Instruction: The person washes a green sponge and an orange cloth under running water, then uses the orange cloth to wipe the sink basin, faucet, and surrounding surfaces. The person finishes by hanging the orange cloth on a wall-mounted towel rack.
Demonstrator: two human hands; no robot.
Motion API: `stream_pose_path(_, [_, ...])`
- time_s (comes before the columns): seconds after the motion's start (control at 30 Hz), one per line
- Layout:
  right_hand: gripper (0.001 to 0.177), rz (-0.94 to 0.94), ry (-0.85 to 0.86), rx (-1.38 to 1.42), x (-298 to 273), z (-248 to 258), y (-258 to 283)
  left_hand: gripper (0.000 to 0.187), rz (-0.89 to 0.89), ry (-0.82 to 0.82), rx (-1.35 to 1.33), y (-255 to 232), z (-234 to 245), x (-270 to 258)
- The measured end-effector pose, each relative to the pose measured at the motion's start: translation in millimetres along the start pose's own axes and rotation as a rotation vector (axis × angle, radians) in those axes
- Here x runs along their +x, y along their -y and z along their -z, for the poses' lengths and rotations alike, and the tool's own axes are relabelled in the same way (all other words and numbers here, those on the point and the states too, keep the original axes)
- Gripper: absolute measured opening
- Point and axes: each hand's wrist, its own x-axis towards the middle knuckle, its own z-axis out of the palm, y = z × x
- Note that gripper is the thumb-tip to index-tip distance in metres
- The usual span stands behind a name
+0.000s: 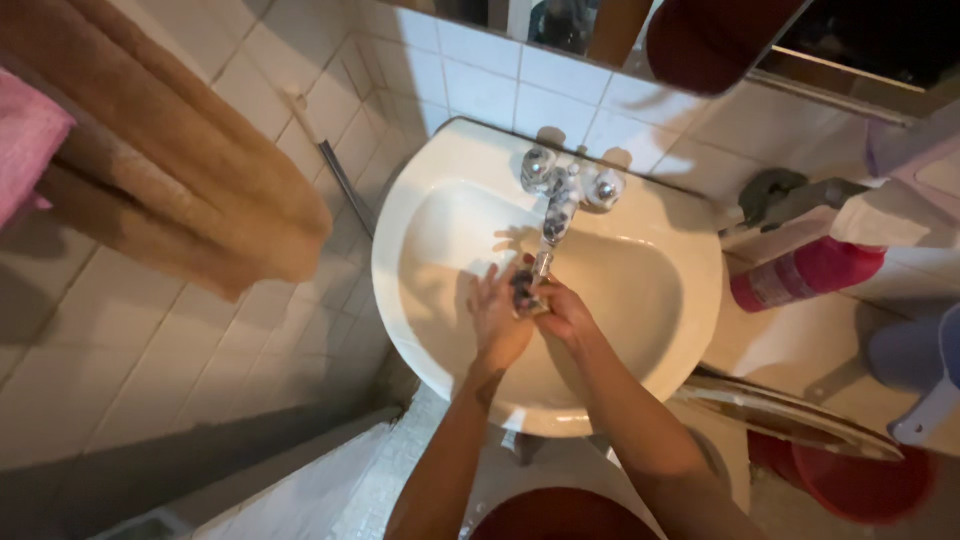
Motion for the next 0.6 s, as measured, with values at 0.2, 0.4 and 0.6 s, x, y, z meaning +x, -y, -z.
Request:
stream_pose_path(0.2, [0.044, -0.026, -0.251, -0.2, 32, 36, -20, 0.045, -0.069, -0.125, -0.134, 41, 6, -6])
stream_pose_path(0.4, [0.012, -0.02, -0.202, -0.157, 38, 17, -29, 0.037, -0.09, -0.141, -0.179, 55, -2, -9])
stream_pose_path(0.6, [0.01, 0.062, -0.532, -0.217, 22, -15, -23, 0.036, -0.051, -0.046, -0.208, 53, -7, -7])
